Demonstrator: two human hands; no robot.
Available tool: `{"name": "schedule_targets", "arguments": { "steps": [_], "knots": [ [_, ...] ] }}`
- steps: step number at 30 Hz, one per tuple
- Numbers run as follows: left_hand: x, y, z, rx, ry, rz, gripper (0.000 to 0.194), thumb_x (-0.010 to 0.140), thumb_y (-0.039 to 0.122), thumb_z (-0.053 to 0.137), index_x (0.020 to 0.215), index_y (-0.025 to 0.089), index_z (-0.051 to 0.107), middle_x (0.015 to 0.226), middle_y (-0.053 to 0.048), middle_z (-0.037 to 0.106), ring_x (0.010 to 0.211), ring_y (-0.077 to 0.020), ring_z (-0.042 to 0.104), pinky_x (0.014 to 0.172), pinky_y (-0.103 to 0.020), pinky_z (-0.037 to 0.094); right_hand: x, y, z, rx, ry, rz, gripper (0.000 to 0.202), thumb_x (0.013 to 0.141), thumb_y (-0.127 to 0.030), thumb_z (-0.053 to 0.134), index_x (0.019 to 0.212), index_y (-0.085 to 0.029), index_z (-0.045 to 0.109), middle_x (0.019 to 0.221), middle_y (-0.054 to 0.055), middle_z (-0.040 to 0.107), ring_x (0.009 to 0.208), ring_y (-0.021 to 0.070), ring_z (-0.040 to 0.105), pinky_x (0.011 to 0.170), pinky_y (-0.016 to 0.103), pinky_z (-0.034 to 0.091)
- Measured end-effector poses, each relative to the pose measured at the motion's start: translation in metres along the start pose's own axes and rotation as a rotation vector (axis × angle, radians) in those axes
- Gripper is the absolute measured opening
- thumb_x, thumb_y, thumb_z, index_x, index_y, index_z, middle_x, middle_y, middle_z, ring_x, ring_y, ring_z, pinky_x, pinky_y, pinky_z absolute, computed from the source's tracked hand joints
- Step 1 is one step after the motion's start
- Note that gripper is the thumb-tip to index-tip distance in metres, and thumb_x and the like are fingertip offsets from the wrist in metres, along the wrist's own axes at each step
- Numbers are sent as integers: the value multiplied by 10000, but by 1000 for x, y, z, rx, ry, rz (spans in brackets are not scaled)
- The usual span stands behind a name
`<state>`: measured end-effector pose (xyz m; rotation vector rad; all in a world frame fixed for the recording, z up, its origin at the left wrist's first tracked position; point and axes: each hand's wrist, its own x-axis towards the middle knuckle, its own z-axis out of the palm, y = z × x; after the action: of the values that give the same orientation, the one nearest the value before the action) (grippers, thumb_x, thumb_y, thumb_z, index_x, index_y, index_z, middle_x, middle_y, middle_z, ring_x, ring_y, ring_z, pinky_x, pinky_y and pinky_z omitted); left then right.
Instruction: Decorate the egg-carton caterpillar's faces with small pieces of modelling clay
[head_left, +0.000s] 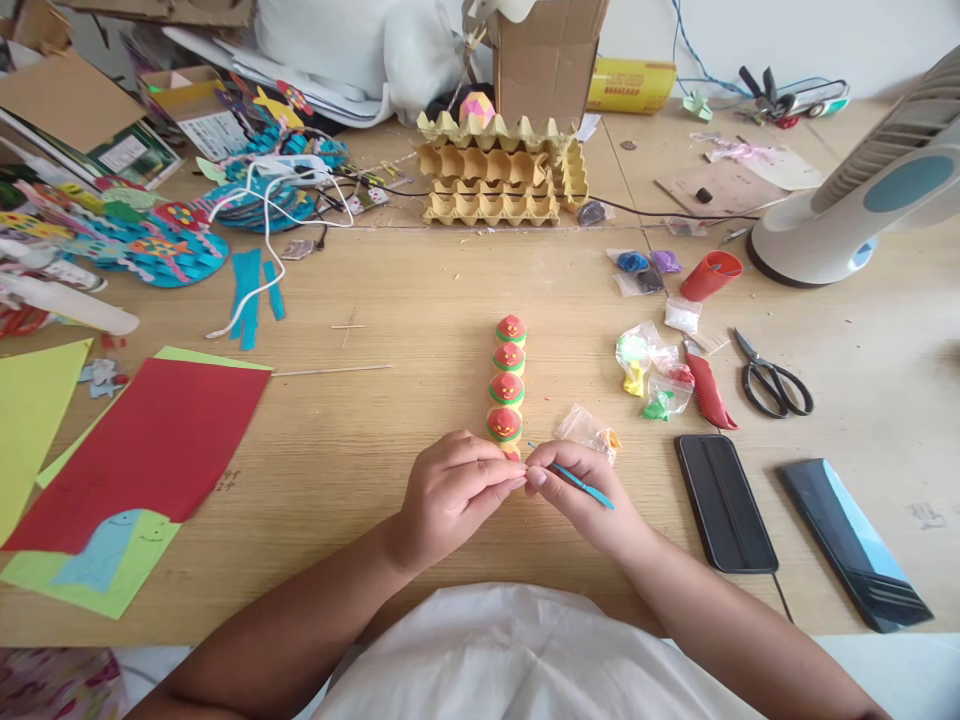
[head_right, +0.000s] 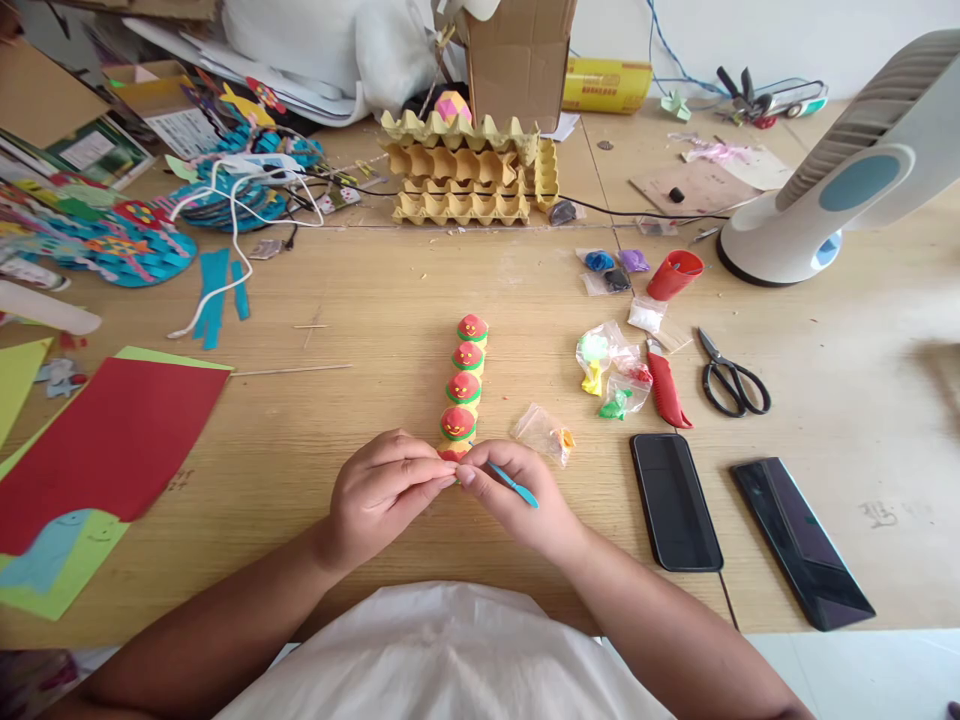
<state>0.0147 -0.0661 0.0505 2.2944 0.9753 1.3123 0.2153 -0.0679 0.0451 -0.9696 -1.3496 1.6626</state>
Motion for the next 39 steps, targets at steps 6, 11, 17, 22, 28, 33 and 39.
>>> {"name": "schedule_targets", "arguments": {
  "steps": [6, 11, 17, 22, 28, 33, 39],
  "knots": [
    [-1, -1, 2, 13, 15, -9, 226, 893, 156, 768, 1113, 184, 723, 901, -30, 734, 760, -122, 643, 713, -250, 549, 0, 0, 0, 47, 30, 23, 254, 910, -424, 750, 835, -186, 704, 757, 7, 671, 711, 125, 605, 686, 249, 484],
    [0, -1, 3, 0, 16, -15, 159, 883, 103, 761, 1020, 180, 731, 851, -12, 729, 736, -112, 628, 700, -244, 527, 0, -1, 0, 36, 46, 19, 262, 905, -426, 754, 816, -184, 704, 744, 2, 660, 698, 117, 584, 681, 244, 480],
    [0, 0, 2, 17, 12, -6, 172, 873, 71, 755, 1007, 176, 727, 869, -21, 735, 743, -118, 632, 708, -253, 527, 0, -1, 1, 82, 31, 55, 258, 866, -430, 796, 849, -190, 703, 763, -2, 650, 713, 118, 577, 680, 246, 478],
    [-1, -1, 3, 55, 19, 16, 229, 870, 70, 757, 1069, 178, 720, 891, -25, 739, 746, -117, 630, 713, -252, 529, 0, 0, 1, 185, 24, 88, 244, 846, -408, 824, 846, -199, 699, 758, -15, 648, 724, 112, 589, 705, 242, 486],
    [-1, -1, 2, 32, 3, 10, 215, 867, 55, 755, 1036, 184, 723, 877, -21, 739, 736, -117, 615, 700, -257, 519, 0, 1, 0, 175, 11, 82, 239, 890, -417, 778, 844, -198, 694, 767, -10, 648, 729, 115, 593, 716, 247, 486],
    [0, 0, 2, 19, 1, -1, 204, 872, 59, 748, 1031, 185, 725, 863, -18, 736, 730, -116, 618, 696, -257, 518, 1, 1, 0, 168, 13, 78, 240, 916, -415, 749, 836, -195, 694, 760, -8, 649, 718, 116, 587, 725, 254, 492],
    [0, 0, 3, 20, 26, -1, 232, 870, 117, 770, 1079, 199, 716, 892, -23, 741, 747, -127, 652, 699, -262, 540, 1, 2, 0, 201, 32, 101, 252, 885, -424, 785, 820, -196, 698, 763, -6, 676, 734, 121, 623, 734, 256, 509]
  ]
}}
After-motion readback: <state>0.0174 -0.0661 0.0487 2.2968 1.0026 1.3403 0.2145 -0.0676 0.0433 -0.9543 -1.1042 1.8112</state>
